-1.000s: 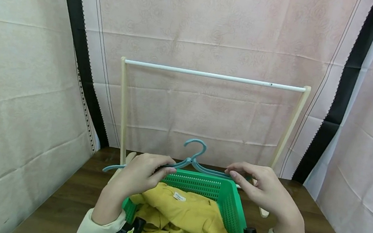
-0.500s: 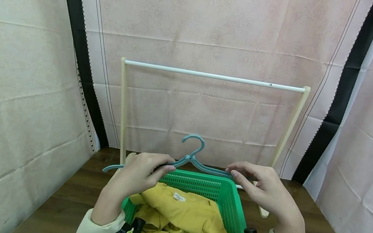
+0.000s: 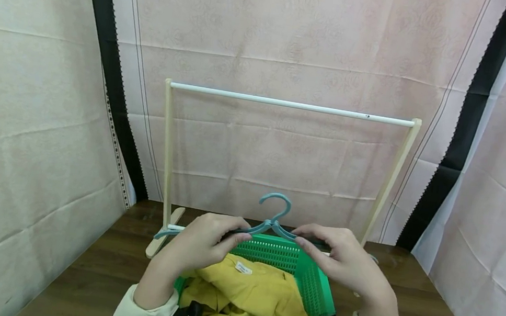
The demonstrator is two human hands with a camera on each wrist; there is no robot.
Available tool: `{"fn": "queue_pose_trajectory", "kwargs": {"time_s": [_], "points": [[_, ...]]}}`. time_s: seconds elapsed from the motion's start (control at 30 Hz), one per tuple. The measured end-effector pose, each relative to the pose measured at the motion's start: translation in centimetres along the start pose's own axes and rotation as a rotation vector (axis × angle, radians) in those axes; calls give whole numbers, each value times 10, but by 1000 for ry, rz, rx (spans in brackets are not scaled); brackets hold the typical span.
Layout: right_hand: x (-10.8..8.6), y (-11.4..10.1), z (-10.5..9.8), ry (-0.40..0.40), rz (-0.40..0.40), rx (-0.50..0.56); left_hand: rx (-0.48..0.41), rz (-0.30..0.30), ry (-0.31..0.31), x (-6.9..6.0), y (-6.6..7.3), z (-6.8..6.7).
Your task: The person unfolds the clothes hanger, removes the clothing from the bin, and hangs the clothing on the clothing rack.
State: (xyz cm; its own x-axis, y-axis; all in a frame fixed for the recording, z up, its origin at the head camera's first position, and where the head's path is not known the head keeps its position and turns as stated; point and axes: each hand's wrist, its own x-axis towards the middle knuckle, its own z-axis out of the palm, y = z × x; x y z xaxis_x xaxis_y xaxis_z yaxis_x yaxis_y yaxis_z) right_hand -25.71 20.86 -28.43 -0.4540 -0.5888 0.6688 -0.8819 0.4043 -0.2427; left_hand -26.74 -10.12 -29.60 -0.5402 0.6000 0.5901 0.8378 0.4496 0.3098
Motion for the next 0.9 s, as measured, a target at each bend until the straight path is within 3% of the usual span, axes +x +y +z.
{"fn": "queue_pose_trajectory", "kwargs": {"time_s": [0.13, 0.3, 0.4, 0.63, 0.9], "points": [[5, -3, 9, -26, -39, 1, 13, -24, -35, 1, 5, 3], [6, -2, 11, -27, -55, -7, -36, -88, -95, -2, 7, 2], [4, 0, 7, -47, -22, 30, -34, -124, -103, -6, 5, -1], [-5, 6, -3, -54, 43, 44, -39, -142, -58, -13, -6, -12], [-12, 10, -13, -52, 116, 37, -84, -201, -89, -18, -14, -22]]}}
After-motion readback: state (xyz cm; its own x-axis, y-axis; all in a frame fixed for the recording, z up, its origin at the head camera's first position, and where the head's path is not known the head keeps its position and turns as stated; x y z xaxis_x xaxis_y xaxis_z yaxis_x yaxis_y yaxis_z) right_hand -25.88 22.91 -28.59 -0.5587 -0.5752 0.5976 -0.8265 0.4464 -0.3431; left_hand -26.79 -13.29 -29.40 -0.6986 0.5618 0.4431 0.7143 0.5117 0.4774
